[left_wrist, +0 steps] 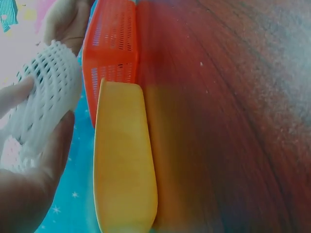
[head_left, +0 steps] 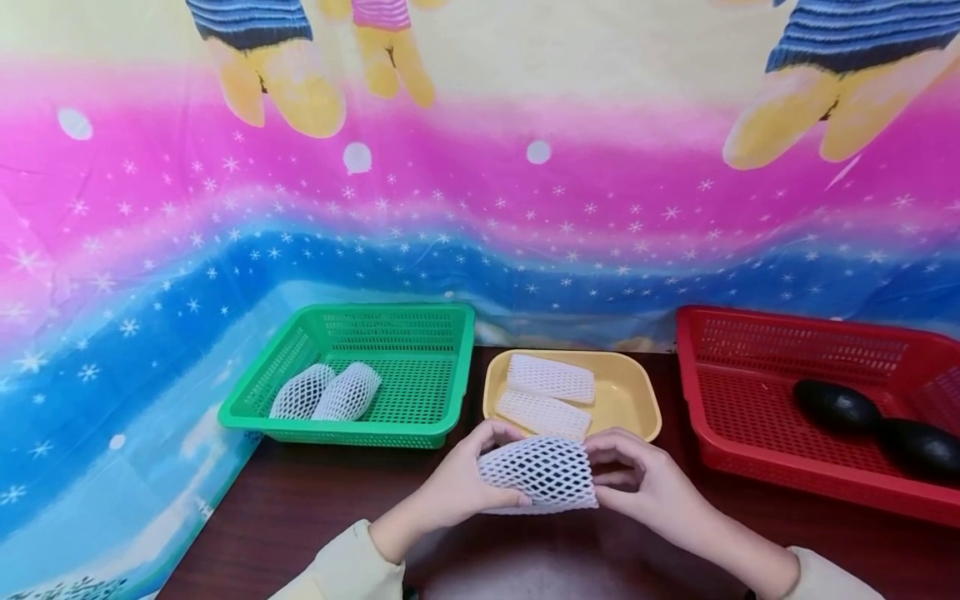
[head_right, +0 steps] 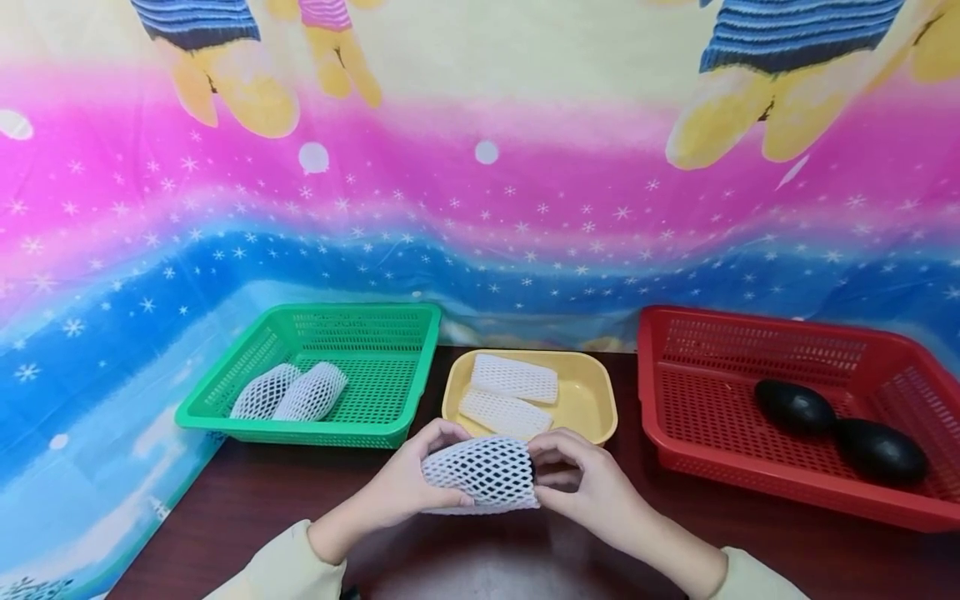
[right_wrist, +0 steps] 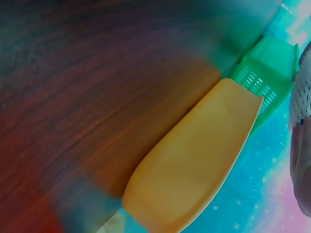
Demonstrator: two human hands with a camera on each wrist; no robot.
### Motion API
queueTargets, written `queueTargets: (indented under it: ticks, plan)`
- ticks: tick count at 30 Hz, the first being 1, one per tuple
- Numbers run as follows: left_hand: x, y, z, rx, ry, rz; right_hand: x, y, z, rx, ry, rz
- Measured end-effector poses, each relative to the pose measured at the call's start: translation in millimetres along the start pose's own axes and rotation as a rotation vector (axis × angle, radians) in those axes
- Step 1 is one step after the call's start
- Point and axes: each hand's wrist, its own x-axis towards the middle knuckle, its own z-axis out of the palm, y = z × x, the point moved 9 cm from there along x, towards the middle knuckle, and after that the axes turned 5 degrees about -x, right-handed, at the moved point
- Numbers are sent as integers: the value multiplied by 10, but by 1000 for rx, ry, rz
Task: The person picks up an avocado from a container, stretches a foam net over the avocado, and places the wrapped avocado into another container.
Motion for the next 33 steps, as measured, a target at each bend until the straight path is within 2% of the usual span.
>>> queueTargets:
  ticks: [3, 6, 11, 15, 22, 29, 33]
  plan:
    - [-1, 5, -43, -41, 51, 8, 5, 28, -27, 33, 12, 36]
    - [-1, 10, -52, -74, 62, 4, -1, 29, -54, 37, 25, 46]
    - [1, 0, -3, -153, 9, 1, -24, 26, -105, 7, 71, 42]
    - [1, -2, 33, -162, -19, 8, -26, 36, -94, -6, 93, 31]
    - [-5, 25, 65, -151, -58, 13, -29, 90, -43, -18, 51, 57]
    - [-18, 53, 116, -191, -108, 12, -8, 141, 36, 44, -85, 93]
    - [-14, 47, 136, -198, -116, 5, -17, 123, 55, 40, -89, 78]
